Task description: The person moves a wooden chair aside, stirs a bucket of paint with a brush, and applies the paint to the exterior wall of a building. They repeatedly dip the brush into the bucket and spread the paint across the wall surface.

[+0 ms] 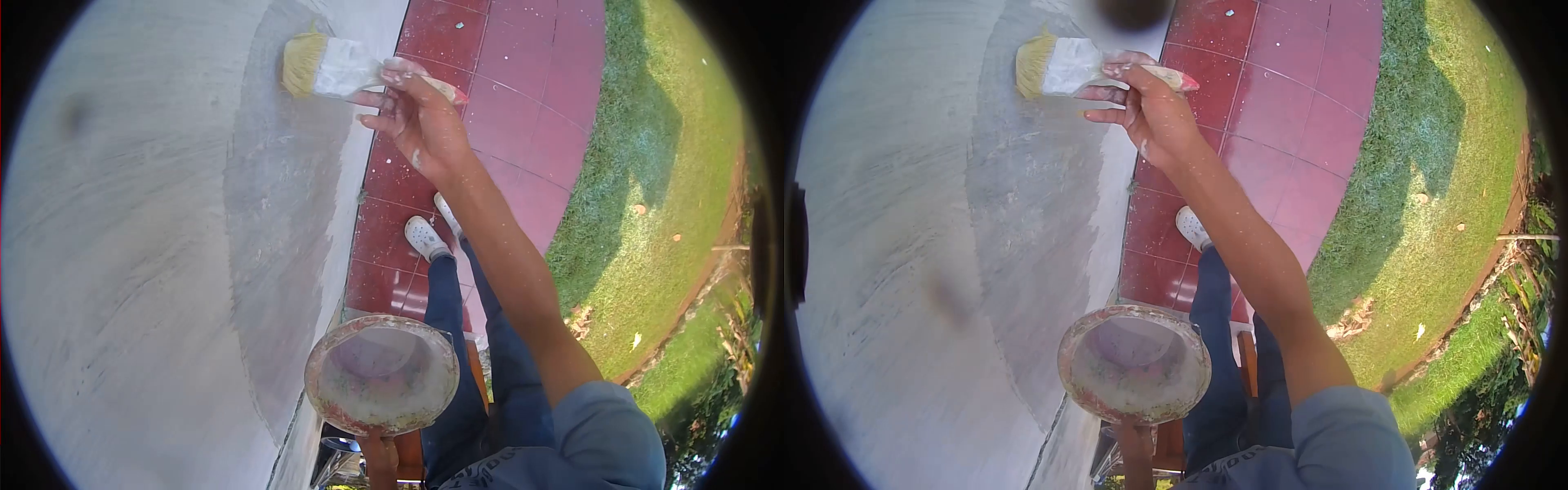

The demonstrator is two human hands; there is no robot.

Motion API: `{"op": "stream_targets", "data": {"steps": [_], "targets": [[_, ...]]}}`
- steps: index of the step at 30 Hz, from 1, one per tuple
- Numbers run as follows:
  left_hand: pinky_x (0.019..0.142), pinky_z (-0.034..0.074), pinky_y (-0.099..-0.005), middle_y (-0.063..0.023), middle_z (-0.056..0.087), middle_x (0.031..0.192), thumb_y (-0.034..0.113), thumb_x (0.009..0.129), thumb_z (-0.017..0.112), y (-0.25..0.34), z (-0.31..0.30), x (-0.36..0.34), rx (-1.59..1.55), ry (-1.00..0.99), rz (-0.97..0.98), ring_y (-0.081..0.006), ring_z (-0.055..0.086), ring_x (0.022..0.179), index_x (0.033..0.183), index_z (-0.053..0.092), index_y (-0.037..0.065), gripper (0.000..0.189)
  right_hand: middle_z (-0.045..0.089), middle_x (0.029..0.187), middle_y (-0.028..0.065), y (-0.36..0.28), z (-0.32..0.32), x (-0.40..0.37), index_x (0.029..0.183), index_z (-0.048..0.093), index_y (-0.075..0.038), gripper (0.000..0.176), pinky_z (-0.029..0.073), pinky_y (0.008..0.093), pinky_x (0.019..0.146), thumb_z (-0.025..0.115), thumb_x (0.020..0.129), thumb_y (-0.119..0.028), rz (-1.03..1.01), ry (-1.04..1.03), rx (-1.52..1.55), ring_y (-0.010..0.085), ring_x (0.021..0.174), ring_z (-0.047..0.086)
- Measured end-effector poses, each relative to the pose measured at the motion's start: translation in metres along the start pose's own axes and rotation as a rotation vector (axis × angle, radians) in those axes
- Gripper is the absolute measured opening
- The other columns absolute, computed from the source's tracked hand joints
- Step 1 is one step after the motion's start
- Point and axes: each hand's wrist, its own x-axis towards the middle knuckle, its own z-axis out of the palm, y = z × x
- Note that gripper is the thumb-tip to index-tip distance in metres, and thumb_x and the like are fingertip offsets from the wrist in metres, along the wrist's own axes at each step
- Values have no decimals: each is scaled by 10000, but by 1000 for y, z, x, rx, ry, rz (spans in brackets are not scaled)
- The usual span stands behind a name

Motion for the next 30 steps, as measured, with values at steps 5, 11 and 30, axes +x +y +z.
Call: {"op": "stream_targets", "data": {"steps": [5,11,30], "targets": [[950,527,-461,-140,486,1344,-98,738,550,44,16,-45,-45,-201,72,-323,532,1229,1453,332,63,764,604,1114,85,-60,26,-111,1229,493,-134,260,605,300,707,571,981,-143,-15,155,-9,221,1021,655],[805,602,-416,-157,583,1167,-33,760,535,66,-9,-76,114,-439,205,-293,661,976,1300,460,-62,546,608,1150,98,-112,21,-294,1260,498,-121,274,565,395,831,506,1002,-214,138,294,-349,242,1078,626],[659,649,-404,-166,615,1114,-29,812,547,-18,103,-232,-277,-442,340,-274,698,852,1337,446,1,536,685,914,92,-196,153,-437,1030,672,4,176,613,330,707,646,869,-62,231,-250,-1180,184,814,689]]}}
